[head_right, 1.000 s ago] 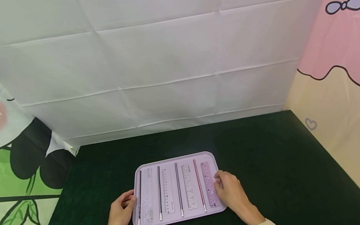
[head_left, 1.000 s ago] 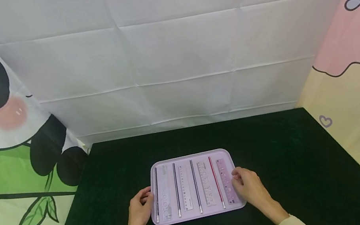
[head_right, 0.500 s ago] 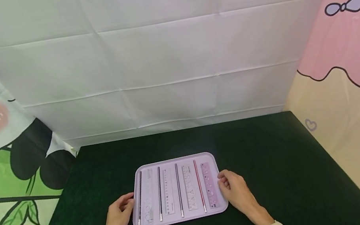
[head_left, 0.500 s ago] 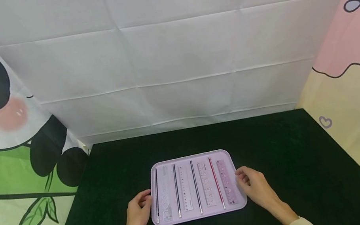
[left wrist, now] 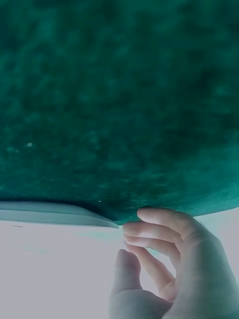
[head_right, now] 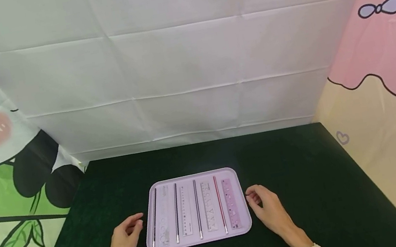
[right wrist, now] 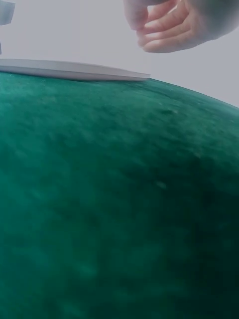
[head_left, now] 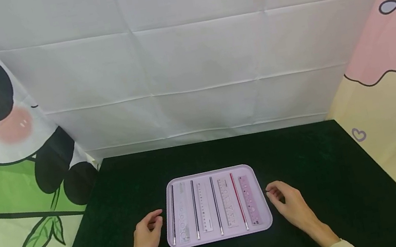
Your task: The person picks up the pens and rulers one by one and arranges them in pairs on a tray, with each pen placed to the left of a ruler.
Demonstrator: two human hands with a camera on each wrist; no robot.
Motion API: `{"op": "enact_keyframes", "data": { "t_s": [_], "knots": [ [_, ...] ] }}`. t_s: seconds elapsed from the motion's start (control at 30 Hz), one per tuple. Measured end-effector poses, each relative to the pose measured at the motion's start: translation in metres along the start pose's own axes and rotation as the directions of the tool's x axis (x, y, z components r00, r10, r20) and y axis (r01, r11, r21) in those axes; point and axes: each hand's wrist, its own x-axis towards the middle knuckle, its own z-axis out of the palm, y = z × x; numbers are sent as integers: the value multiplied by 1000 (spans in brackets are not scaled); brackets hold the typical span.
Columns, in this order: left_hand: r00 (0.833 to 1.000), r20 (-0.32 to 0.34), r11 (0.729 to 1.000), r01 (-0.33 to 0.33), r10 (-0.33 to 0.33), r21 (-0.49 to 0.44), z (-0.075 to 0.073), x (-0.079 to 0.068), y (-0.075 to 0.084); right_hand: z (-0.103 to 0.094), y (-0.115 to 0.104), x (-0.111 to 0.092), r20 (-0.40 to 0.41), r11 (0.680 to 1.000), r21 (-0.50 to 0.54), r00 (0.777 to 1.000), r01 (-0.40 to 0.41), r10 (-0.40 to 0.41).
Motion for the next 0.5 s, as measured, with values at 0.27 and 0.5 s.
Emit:
{"op": "enact_keyframes", "data": {
  "t_s": [0.27,0.5],
  "knots": [
    [998,-50,999,-34,36,39,-3,0,-1,-11,10,-3,-29,996,-77,999,42,-44],
    [987,-125,993,-89,98,77,-4,1,-1,-22,23,-6,-85,981,-157,989,110,-125]
  ]
}}
